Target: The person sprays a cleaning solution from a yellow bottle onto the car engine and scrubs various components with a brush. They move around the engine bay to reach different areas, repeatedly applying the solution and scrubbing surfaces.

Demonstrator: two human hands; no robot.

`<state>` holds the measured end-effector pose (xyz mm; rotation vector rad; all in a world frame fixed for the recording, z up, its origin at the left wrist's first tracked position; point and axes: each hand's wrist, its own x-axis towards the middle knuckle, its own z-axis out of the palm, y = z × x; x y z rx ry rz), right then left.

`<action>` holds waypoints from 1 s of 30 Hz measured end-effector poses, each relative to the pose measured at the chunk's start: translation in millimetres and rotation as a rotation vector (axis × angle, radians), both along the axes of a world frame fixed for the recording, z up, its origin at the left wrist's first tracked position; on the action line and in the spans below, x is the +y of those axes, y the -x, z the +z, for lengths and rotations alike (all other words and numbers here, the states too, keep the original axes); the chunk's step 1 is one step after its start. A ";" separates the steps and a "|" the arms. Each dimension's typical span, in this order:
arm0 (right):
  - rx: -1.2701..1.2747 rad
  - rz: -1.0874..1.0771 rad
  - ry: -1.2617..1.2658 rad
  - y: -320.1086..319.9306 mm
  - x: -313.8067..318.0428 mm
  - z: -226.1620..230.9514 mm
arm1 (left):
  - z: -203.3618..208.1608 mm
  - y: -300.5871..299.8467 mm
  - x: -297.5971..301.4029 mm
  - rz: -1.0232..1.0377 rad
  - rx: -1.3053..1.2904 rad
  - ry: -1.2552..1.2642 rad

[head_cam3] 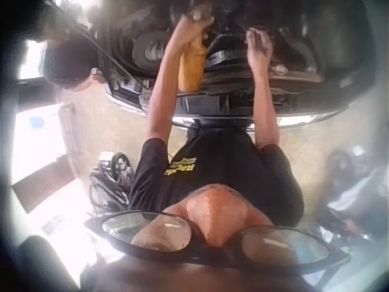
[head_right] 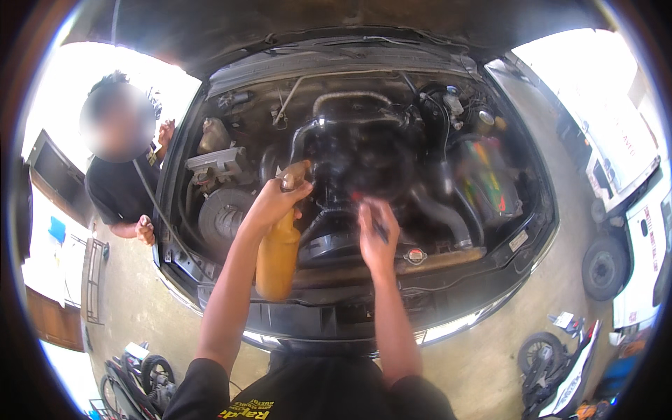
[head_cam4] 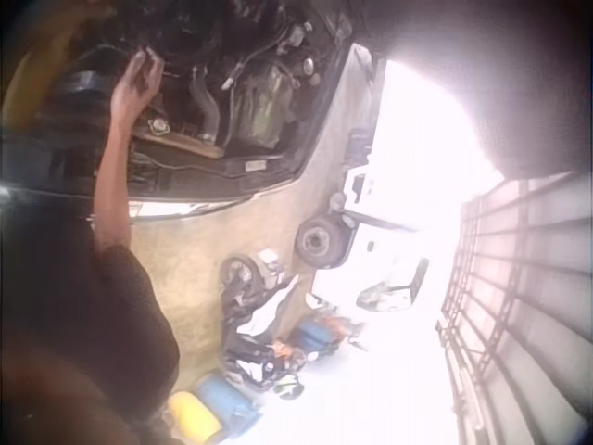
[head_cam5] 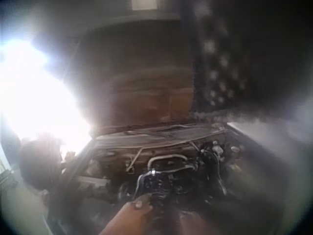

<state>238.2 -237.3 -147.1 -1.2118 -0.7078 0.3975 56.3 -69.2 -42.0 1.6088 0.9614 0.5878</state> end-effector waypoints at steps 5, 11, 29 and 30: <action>0.051 -0.225 0.047 53.5 -46.3 0.5 | -17.9 25.5 -0.5 0.129 -0.226 0.124; 0.008 -0.225 -0.039 58.7 -36.2 -36.0 | -45.3 26.8 27.0 0.097 -0.189 0.220; -0.080 -0.277 0.046 86.4 -43.5 -77.8 | -32.6 45.5 15.0 0.091 -0.312 0.204; -0.109 -0.270 0.046 86.8 -43.4 -77.8 | -31.0 47.3 13.3 0.089 -0.290 0.206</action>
